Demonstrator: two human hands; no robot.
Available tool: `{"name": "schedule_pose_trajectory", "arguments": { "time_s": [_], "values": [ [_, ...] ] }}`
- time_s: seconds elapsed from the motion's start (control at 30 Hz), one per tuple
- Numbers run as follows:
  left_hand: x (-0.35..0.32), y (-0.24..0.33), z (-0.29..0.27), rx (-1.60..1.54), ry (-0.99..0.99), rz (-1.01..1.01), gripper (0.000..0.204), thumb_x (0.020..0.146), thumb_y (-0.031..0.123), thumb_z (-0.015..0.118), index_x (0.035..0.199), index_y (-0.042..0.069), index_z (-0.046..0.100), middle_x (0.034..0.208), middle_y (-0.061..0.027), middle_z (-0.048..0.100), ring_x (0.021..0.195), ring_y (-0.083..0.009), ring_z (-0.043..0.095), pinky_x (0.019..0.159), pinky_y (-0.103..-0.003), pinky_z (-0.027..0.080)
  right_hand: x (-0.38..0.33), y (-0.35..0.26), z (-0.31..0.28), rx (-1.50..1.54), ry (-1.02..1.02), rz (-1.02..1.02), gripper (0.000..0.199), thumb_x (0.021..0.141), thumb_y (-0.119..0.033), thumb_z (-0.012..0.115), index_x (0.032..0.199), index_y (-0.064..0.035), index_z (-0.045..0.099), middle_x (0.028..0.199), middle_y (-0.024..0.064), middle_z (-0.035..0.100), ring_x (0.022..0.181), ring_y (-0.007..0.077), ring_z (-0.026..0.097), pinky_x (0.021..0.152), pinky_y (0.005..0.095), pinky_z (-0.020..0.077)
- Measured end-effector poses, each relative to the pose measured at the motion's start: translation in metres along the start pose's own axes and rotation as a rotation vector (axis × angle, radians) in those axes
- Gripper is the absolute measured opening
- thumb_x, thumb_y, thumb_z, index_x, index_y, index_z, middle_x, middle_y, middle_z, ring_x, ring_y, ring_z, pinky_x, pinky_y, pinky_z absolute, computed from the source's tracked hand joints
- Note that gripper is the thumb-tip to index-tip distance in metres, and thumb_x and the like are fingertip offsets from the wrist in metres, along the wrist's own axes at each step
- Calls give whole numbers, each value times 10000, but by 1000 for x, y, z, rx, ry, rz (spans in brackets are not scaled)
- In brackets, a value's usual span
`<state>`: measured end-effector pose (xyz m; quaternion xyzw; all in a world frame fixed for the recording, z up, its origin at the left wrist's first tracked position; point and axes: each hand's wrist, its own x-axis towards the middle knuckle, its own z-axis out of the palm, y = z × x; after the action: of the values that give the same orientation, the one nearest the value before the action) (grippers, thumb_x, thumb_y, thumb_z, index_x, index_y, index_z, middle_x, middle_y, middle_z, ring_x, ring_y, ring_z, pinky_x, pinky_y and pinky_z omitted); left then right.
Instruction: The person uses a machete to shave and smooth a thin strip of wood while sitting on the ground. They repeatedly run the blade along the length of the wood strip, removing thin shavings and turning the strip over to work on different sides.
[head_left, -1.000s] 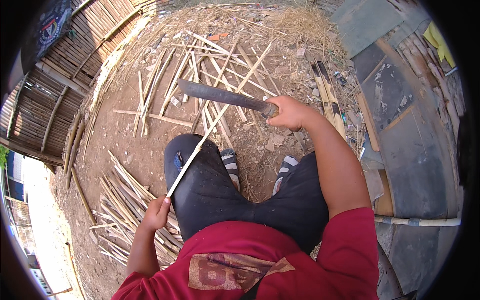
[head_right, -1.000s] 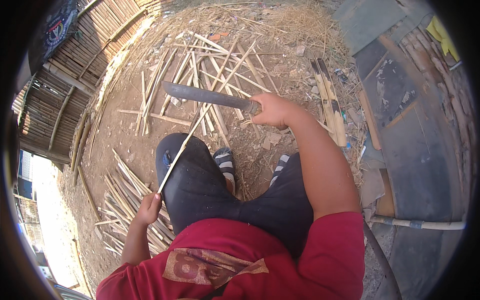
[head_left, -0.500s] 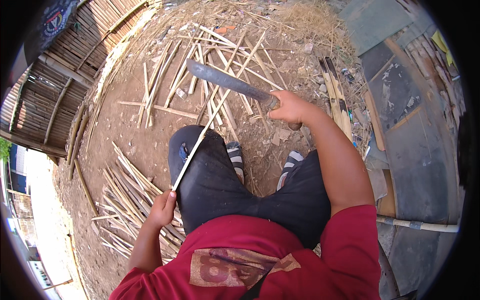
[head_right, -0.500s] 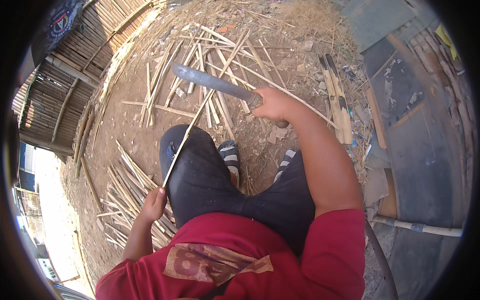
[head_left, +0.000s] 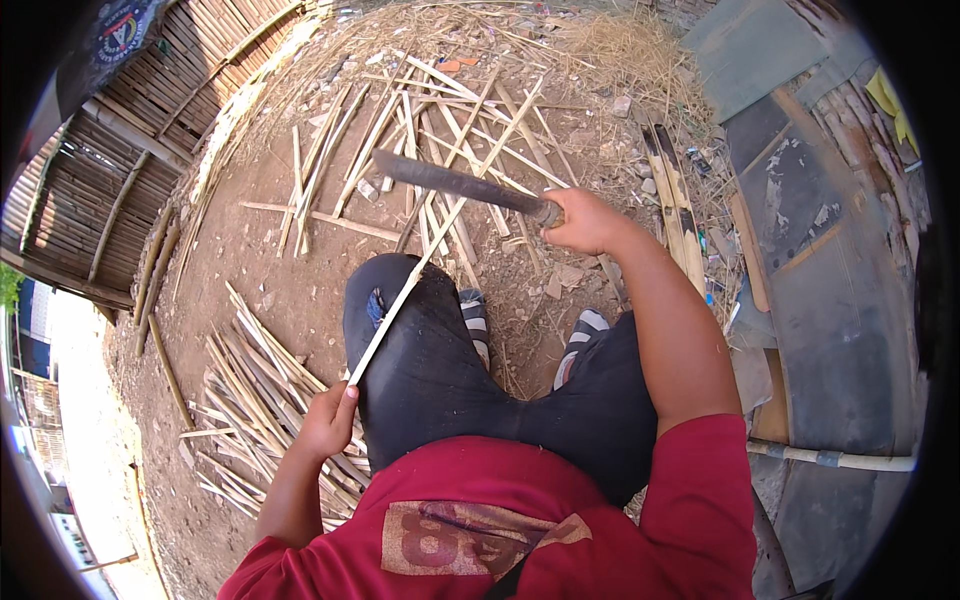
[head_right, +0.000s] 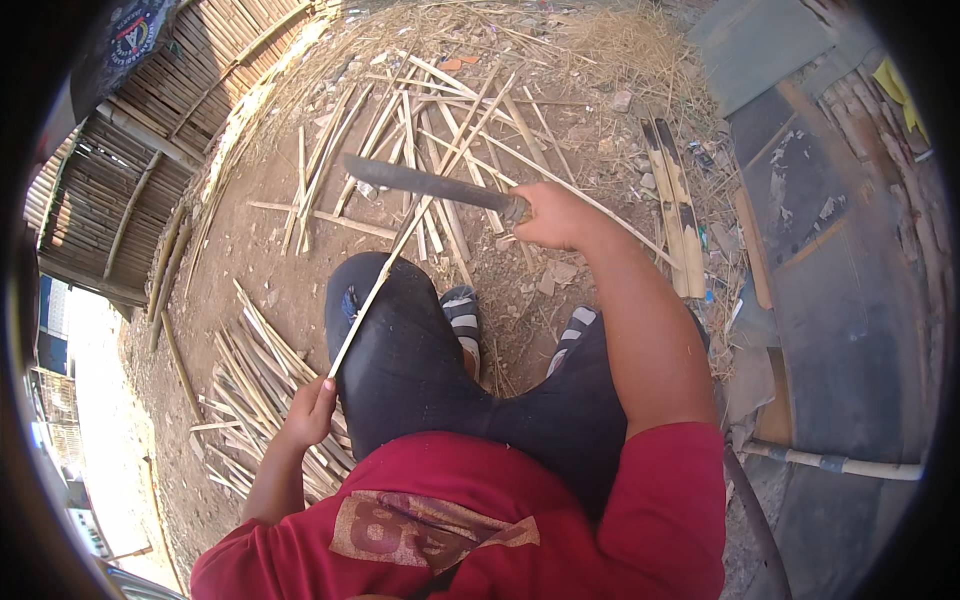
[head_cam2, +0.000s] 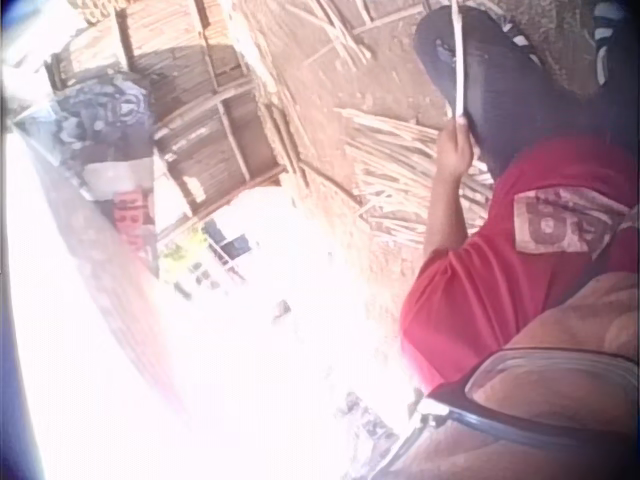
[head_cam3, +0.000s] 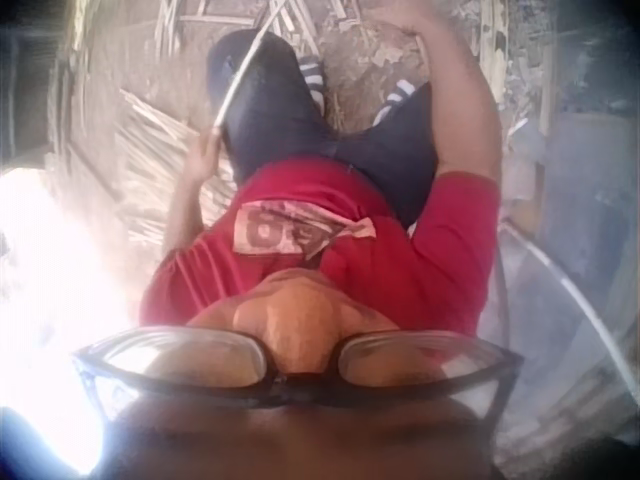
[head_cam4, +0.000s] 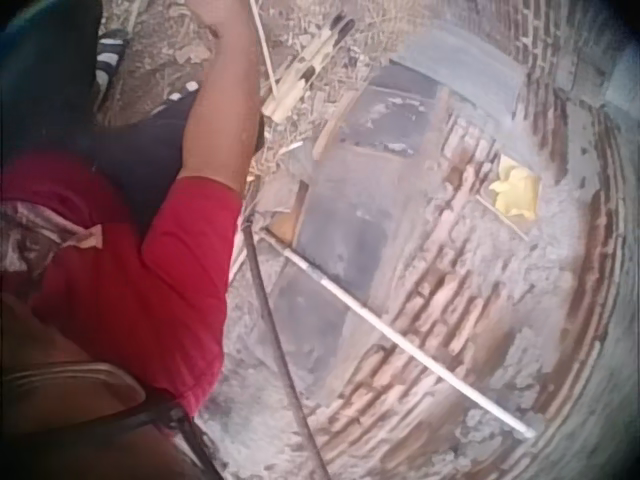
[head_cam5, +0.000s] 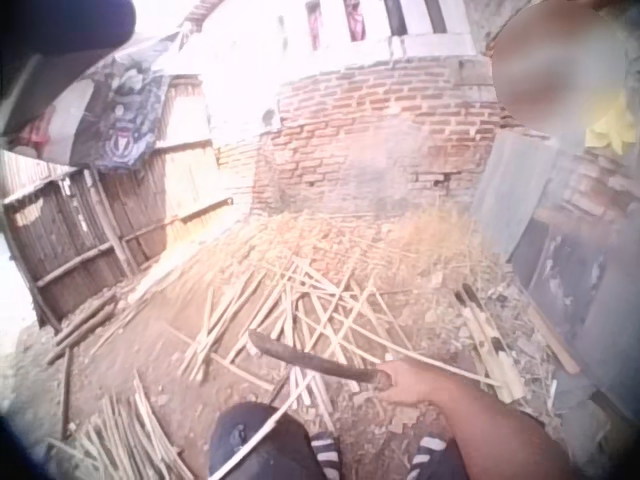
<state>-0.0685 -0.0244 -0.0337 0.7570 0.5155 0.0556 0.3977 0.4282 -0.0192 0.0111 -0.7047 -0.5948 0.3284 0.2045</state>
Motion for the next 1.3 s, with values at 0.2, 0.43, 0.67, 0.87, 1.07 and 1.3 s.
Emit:
{"name": "schedule_pose_trajectory", "arguments": {
  "time_s": [0.2, 0.43, 0.67, 0.87, 1.07, 1.3],
  "values": [
    [-4, 7, 4, 79, 87, 102, 514, 1103, 407, 431, 862, -26, 567, 627, -165, 552, 592, -308, 560, 606, -430, 459, 3, 5, 18, -259, 133, -239, 546, 781, -167, 735, 1306, -45, 650, 903, 223, 726, 846, 365, 708, 774, 445, 549],
    [-4, 9, 9, 161, 130, 96, 472, 1091, 379, 471, 857, -22, 555, 658, -233, 576, 619, -390, 598, 616, -456, 464, -2, 25, -6, -145, 277, 4, 385, 804, -152, 705, 1147, 13, 647, 920, 245, 718, 914, 395, 715, 808, 475, 568],
    [-4, 16, 8, 201, 151, 111, 482, 1074, 386, 498, 811, -16, 533, 645, -260, 570, 622, -492, 572, 592, -501, 452, -16, -7, 7, -339, 326, -432, 444, 836, -280, 763, 1186, -44, 626, 939, 216, 704, 917, 440, 678, 777, 508, 542],
    [-1, 9, 20, 367, 234, 117, 418, 1045, 399, 537, 908, 4, 542, 705, -271, 619, 692, -513, 614, 623, -573, 461, -11, 14, 2, -375, 151, -138, 349, 829, -252, 758, 1112, -67, 672, 980, 189, 716, 973, 398, 691, 823, 505, 552],
    [-6, -1, 30, 410, 302, 81, 375, 1032, 379, 560, 920, 23, 532, 729, -265, 635, 699, -508, 629, 623, -588, 472, -4, -18, 17, -471, 68, -266, 330, 803, -162, 714, 1115, -57, 681, 928, 187, 729, 919, 419, 699, 826, 494, 558],
    [-3, 4, 19, 464, 281, 75, 379, 1029, 393, 557, 926, 29, 543, 718, -259, 631, 695, -504, 632, 622, -581, 480, 11, 0, 16, -248, 65, -87, 420, 782, -153, 714, 1186, -42, 693, 950, 230, 730, 929, 407, 711, 845, 477, 562]
  ]
}}
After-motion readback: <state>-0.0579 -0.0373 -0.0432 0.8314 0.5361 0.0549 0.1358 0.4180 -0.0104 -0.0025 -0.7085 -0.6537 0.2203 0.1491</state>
